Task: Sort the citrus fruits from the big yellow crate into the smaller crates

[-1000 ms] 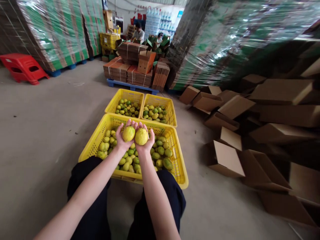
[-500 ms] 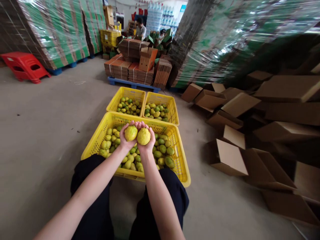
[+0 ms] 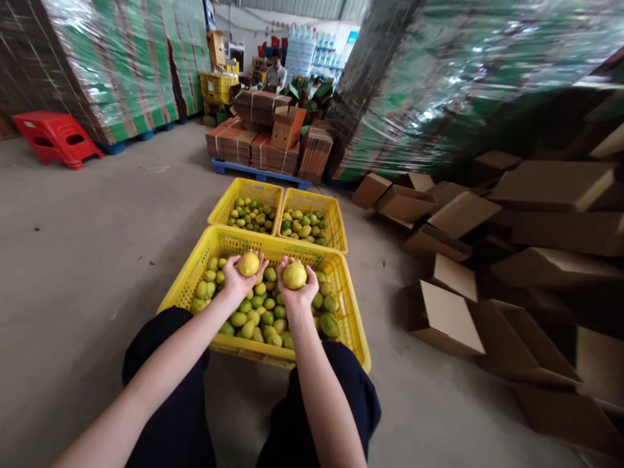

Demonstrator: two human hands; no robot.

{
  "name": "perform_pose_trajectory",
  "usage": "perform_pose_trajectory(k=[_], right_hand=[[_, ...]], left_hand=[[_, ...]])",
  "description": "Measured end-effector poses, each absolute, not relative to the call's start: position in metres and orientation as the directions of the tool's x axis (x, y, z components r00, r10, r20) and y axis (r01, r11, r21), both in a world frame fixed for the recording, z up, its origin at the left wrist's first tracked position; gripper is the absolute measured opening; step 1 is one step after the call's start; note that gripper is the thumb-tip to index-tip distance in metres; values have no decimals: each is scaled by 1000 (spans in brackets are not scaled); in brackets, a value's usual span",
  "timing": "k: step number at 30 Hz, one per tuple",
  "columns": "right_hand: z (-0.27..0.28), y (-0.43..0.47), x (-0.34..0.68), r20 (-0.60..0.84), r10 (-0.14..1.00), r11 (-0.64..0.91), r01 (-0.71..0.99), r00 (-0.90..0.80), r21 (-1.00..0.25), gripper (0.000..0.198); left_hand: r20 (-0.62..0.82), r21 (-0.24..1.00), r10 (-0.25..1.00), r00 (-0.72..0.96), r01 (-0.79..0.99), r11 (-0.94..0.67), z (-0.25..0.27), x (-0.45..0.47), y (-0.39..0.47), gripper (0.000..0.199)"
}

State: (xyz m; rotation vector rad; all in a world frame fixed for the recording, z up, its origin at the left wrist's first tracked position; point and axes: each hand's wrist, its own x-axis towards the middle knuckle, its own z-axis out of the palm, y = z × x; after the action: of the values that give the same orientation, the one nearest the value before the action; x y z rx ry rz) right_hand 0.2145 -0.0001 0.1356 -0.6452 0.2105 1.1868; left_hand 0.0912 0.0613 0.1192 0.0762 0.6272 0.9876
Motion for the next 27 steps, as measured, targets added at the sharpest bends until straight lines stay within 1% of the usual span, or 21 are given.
perform_pose_trajectory(k=[1, 3, 6, 7, 8, 9, 10, 11, 12, 13, 14, 15, 16, 17, 18, 19, 20, 21, 23, 25, 27], right_hand=[[135, -2, 224, -495, 774, 224, -902, 394, -368, 11], [134, -8, 244, -527, 742, 217, -892, 414, -396, 10], [129, -18, 273, -550, 724, 168, -881, 415, -443, 7], [127, -22, 281, -543, 732, 135, -869, 412, -477, 9], [124, -26, 287, -526, 746, 100, -849, 409, -518, 11], [122, -30, 293, -504, 763, 67, -825, 404, -561, 13], [119, -34, 297, -481, 781, 41, -801, 398, -597, 15], [117, -37, 300, -461, 798, 24, -784, 389, -621, 16], [116, -40, 302, -449, 810, 15, -779, 378, -627, 17], [115, -43, 303, -448, 817, 6, -783, 362, -622, 17], [115, -45, 303, -457, 819, -1, -794, 348, -607, 17], [115, -47, 302, -471, 815, -6, -809, 336, -588, 17], [116, -49, 301, -488, 809, -9, -823, 328, -568, 17], [117, -50, 299, -506, 800, -10, -836, 322, -548, 16], [118, -52, 298, -528, 788, -11, -849, 317, -528, 16], [119, -53, 296, -548, 776, -12, -861, 313, -509, 16], [120, -53, 294, -564, 766, -14, -870, 308, -494, 16], [121, -53, 292, -578, 758, -17, -877, 301, -480, 16], [120, -53, 290, -592, 751, -24, -883, 293, -468, 16], [120, -51, 288, -584, 758, -41, -874, 289, -485, 17], [119, -49, 286, -575, 766, -59, -861, 285, -505, 18]], left_hand=[[-495, 376, 769, 405, -698, 610, 115, 90, 63, 21], [-564, 453, 684, 463, -519, 725, 108, 89, 62, 17], [-618, 470, 503, 604, -229, 852, 94, 86, 40, 11], [-629, 463, 404, 664, -97, 881, 89, 84, 28, 11], [-643, 449, 268, 718, 69, 891, 83, 81, 16, 11], [-658, 426, 91, 748, 269, 864, 79, 79, 4, 11], [-670, 397, -117, 733, 488, 777, 76, 77, -5, 13], [-681, 366, -287, 674, 653, 663, 75, 75, -10, 15], [-691, 338, -393, 607, 751, 567, 76, 74, -12, 18], [-702, 318, -417, 578, 778, 542, 81, 74, -8, 21], [-716, 319, -341, 609, 721, 616, 88, 74, 1, 22], [-726, 352, -163, 669, 565, 746, 98, 75, 15, 23], [-713, 419, 88, 695, 322, 849, 109, 75, 31, 22], [-654, 524, 388, 650, 18, 852, 119, 74, 49, 20], [-570, 621, 643, 511, -245, 745, 129, 72, 67, 19], [-524, 667, 750, 403, -354, 656, 136, 68, 83, 18], [-501, 695, 808, 310, -411, 589, 140, 63, 96, 18], [-495, 717, 838, 231, -437, 544, 141, 58, 106, 19], [-520, 740, 842, 142, -418, 527, 135, 47, 112, 20], [-551, 752, 825, 125, -355, 556, 124, 41, 106, 18], [-571, 759, 806, 156, -274, 590, 115, 41, 94, 15]])
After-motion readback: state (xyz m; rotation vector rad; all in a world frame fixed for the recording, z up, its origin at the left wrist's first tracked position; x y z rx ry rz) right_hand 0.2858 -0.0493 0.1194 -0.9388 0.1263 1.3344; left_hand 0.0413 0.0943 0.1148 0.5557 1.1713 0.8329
